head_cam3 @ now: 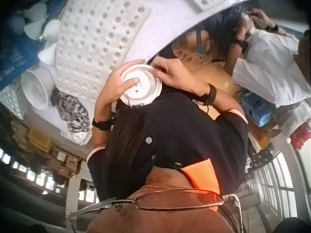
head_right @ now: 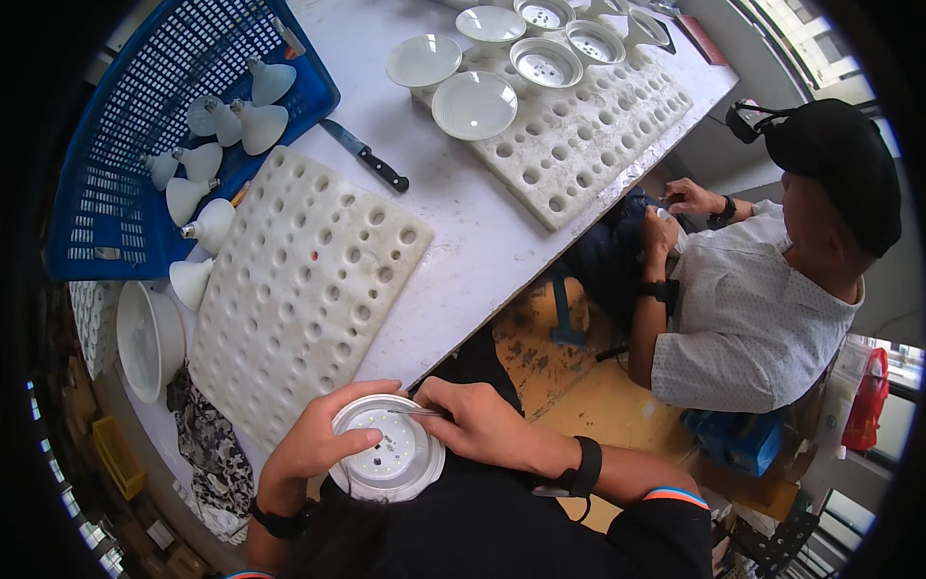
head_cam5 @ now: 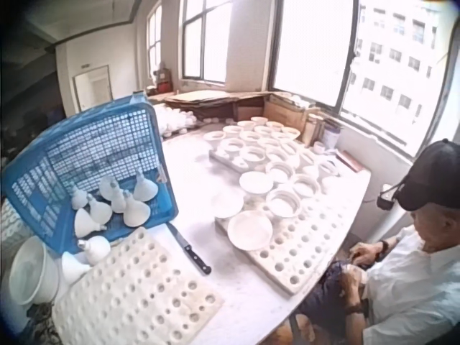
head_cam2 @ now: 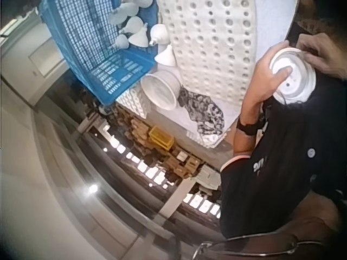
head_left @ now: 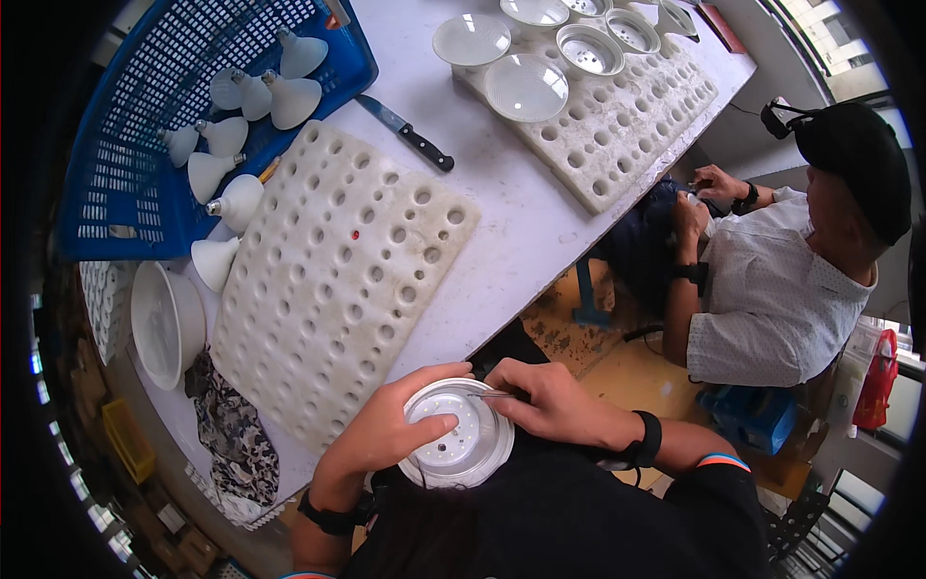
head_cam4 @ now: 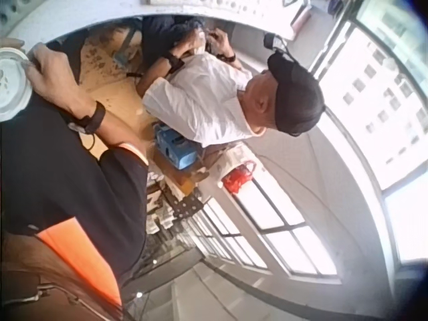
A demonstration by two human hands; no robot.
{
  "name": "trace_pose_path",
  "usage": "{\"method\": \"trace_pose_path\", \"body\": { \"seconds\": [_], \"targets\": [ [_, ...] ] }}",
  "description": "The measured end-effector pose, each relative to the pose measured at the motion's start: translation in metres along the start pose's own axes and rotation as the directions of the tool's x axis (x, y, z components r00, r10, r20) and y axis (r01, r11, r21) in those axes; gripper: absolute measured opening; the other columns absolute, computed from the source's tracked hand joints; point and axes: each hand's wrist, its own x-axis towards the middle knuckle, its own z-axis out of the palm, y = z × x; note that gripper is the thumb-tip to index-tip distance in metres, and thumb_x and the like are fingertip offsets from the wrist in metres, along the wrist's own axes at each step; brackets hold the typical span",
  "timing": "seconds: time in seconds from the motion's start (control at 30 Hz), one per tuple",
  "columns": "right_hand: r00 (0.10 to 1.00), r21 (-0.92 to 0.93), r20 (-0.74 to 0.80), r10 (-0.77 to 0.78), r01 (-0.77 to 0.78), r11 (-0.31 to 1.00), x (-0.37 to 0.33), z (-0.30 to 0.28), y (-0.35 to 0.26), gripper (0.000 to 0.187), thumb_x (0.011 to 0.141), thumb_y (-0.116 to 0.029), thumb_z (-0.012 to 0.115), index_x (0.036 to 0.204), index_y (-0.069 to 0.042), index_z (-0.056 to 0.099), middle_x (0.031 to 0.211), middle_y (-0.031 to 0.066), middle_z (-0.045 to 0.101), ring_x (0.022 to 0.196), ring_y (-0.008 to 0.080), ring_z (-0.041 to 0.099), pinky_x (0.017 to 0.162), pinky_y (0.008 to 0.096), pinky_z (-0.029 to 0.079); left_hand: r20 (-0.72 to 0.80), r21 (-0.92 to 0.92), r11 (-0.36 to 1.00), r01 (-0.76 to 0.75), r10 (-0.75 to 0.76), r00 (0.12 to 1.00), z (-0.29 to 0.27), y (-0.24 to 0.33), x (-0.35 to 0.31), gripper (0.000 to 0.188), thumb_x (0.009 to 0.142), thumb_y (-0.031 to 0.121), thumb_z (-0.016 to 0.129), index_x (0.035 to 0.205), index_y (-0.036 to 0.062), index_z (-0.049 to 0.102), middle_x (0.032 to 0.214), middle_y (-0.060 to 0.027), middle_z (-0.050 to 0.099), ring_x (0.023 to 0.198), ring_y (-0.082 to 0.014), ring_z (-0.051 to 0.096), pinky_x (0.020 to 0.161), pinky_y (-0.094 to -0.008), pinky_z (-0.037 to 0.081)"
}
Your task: Assembling and inspecting LED light components at a workbench.
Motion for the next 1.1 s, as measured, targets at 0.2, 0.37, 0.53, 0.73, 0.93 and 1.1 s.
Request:
{"method": "trace_pose_path", "body": {
  "seconds": [0.2, 0.37, 0.53, 0.73, 0.93, 1.1],
  "targets": [
    [0.969, -0.306, -0.107, -0.221, 0.179, 0.935, -0.003, -0.007, 0.002, 0.028, 0.085, -0.018, 0.061, 0.11, -0.007, 0.058, 0.073, 0.009, 0.059, 0.063, 0.0271, 0.061, 0.054, 0.0335, 0.048, -0.052, -0.045, 0.996, 0.077, -0.08, 0.995, 0.008, 0.004, -0.006, 0.043, 0.083, 0.007, 0.053, 0.125, -0.004, 0.049, 0.117, -0.0119, 0.058, 0.105, -0.0156, 0.055, 0.09, -0.0287, 0.044],
    [0.947, -0.558, -0.01, -0.321, 0.261, 0.788, -0.008, -0.009, -0.005, 0.034, 0.081, -0.017, 0.062, 0.114, -0.012, 0.058, 0.067, 0.0035, 0.053, 0.059, 0.0202, 0.059, 0.047, 0.0309, 0.045, -0.086, 0.054, 0.998, 0.013, -0.008, 0.996, 0.011, 0.001, -0.007, 0.039, 0.087, 0.005, 0.044, 0.124, -0.0054, 0.049, 0.112, -0.0115, 0.06, 0.101, -0.0146, 0.057, 0.088, -0.028, 0.044],
    [0.942, -0.636, 0.016, -0.335, 0.268, 0.724, -0.01, -0.008, -0.013, 0.037, 0.077, -0.014, 0.062, 0.113, -0.011, 0.058, 0.065, 0.0025, 0.052, 0.059, 0.0186, 0.059, 0.046, 0.0307, 0.046, -0.093, 0.119, 0.993, 0.017, -0.006, 0.996, 0.014, 0.003, -0.008, 0.039, 0.087, 0.006, 0.043, 0.124, -0.0052, 0.049, 0.11, -0.0129, 0.062, 0.1, -0.0151, 0.057, 0.088, -0.0282, 0.044],
    [0.934, -0.702, 0.113, -0.338, 0.315, 0.638, -0.003, -0.01, -0.03, 0.026, 0.072, -0.01, 0.059, 0.097, -0.004, 0.057, 0.066, 0.0034, 0.052, 0.059, 0.0183, 0.06, 0.047, 0.0305, 0.047, -0.054, 0.262, 0.965, 0.01, 0.004, 0.999, 0.014, 0.006, -0.002, 0.044, 0.082, 0.005, 0.046, 0.126, -0.0026, 0.049, 0.107, -0.0151, 0.062, 0.099, -0.0179, 0.058, 0.088, -0.0293, 0.044],
    [0.839, -0.75, 0.264, -0.476, 0.489, 0.446, 0.012, -0.012, -0.028, 0.015, 0.07, -0.012, 0.057, 0.082, -0.004, 0.051, 0.066, 0.0035, 0.052, 0.06, 0.0159, 0.06, 0.047, 0.0296, 0.047, -0.024, 0.326, 0.945, 0.012, -0.005, 1.0, 0.012, 0.005, 0.005, 0.073, 0.072, 0.004, 0.05, 0.141, 0.0016, 0.027, 0.109, -0.0159, 0.062, 0.098, -0.0189, 0.057, 0.089, -0.0301, 0.043],
    [0.844, -0.763, 0.302, -0.443, 0.493, 0.418, 0.011, -0.025, -0.028, 0.015, 0.069, -0.013, 0.057, 0.08, -0.005, 0.051, 0.064, 0.0022, 0.05, 0.059, 0.0152, 0.059, 0.047, 0.0291, 0.046, 0.009, 0.195, 0.978, 0.068, -0.071, 0.997, 0.013, 0.01, 0.005, 0.086, 0.069, 0.003, 0.051, 0.146, 0.0037, 0.013, 0.115, -0.0163, 0.058, 0.101, -0.0171, 0.053, 0.091, -0.0289, 0.04]
  ]
}}
